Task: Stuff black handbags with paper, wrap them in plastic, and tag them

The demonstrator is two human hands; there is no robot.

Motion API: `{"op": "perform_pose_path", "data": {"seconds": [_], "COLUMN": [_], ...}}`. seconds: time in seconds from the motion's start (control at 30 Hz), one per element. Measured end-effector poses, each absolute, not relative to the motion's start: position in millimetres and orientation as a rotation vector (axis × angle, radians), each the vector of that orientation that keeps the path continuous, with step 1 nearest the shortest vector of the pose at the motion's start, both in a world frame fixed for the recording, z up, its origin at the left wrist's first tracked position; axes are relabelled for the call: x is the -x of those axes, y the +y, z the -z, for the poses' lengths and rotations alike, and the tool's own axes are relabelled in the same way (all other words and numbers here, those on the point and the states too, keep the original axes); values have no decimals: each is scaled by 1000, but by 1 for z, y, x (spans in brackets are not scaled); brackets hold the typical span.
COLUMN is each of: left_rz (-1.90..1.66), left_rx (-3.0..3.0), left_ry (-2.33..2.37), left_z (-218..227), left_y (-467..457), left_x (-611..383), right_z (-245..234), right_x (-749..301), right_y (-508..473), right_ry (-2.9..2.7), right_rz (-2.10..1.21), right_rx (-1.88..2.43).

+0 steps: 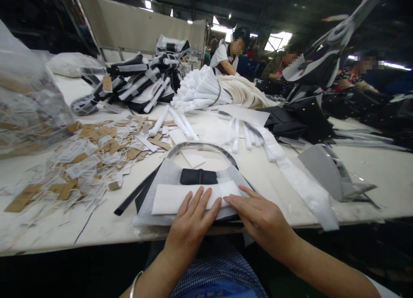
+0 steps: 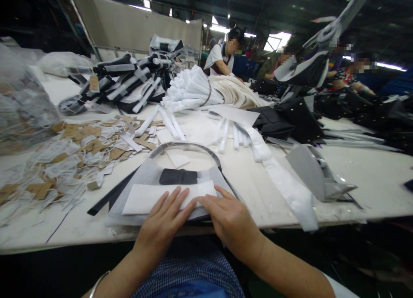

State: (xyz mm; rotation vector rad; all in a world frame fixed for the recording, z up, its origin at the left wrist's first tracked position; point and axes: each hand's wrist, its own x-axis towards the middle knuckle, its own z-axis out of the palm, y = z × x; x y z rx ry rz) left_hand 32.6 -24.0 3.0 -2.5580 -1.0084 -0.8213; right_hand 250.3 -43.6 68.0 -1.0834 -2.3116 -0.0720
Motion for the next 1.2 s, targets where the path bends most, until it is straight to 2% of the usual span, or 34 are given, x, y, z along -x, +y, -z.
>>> {"op": "perform_pose_path", "data": {"seconds": [0.37,0.6,0.73,1.0,1.2], "left_rz": [753,383,323,490,750], "left_rx": [2596,2668,2675,2887,2758], "left_ry": [-1000,-780,-729,-811,-807], "left_z": [-2,-18,-20,-22,-7], "left_y": [-25,-20,-21,-24,-28], "left_x": [-32,-28,-28,-37,-42], "right_z": [-39,-29,-24,-20,-17], "right_x": [-254,-255,-255,-255,-256], "right_y": [-63,-63,-64,-64,-65], "right_ry": [-2221,-2178,-2151,-2113,-2081], "right_rz": [46,41,73,71,47], "right_rx": [1041,1042,1034,983,901]}}
